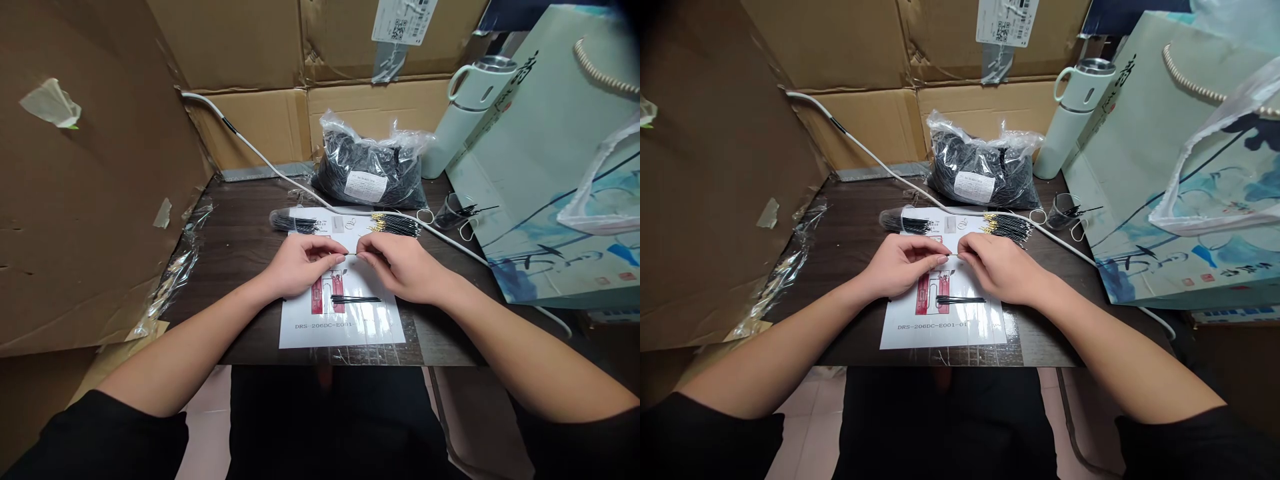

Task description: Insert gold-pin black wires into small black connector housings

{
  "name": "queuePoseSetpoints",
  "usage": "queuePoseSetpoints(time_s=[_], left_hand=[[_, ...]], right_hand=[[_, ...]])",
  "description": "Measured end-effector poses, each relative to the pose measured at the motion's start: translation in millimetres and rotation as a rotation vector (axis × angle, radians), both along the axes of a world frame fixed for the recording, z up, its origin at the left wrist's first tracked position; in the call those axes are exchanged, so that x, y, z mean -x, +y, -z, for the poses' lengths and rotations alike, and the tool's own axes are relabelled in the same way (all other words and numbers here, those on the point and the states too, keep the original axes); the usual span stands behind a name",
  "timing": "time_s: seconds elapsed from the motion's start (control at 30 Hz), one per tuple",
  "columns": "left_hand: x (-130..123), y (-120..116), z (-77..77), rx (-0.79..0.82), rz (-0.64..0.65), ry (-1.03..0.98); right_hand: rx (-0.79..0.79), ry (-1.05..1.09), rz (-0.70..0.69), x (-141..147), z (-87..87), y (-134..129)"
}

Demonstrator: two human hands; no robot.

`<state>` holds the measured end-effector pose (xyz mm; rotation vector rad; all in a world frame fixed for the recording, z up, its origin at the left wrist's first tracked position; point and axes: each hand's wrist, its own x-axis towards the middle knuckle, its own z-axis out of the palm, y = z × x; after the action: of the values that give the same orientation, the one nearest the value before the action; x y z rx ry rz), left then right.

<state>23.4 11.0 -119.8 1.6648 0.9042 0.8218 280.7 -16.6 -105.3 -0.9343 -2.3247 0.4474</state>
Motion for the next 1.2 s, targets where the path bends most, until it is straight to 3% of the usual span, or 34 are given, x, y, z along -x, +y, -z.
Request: queuePoseSetpoints(time_s=[0.57, 0.87, 1.2], left_hand=[[-0.2, -3.4, -4.0, -0.030, 0.036, 0.035], [0.6, -4.2, -6.6, -0.127, 0.059, 0.137], [0.4, -5.0, -3.5, -0.077, 0.106, 0.158]], right_hand=[[0.008, -0.052, 0.000, -0.1, -1.0, -1.3], [-0.053, -0.024, -0.057, -2.7, -5.1, -1.9], [-0.064, -0.002, -0.076, 0.4, -1.6, -3.7]])
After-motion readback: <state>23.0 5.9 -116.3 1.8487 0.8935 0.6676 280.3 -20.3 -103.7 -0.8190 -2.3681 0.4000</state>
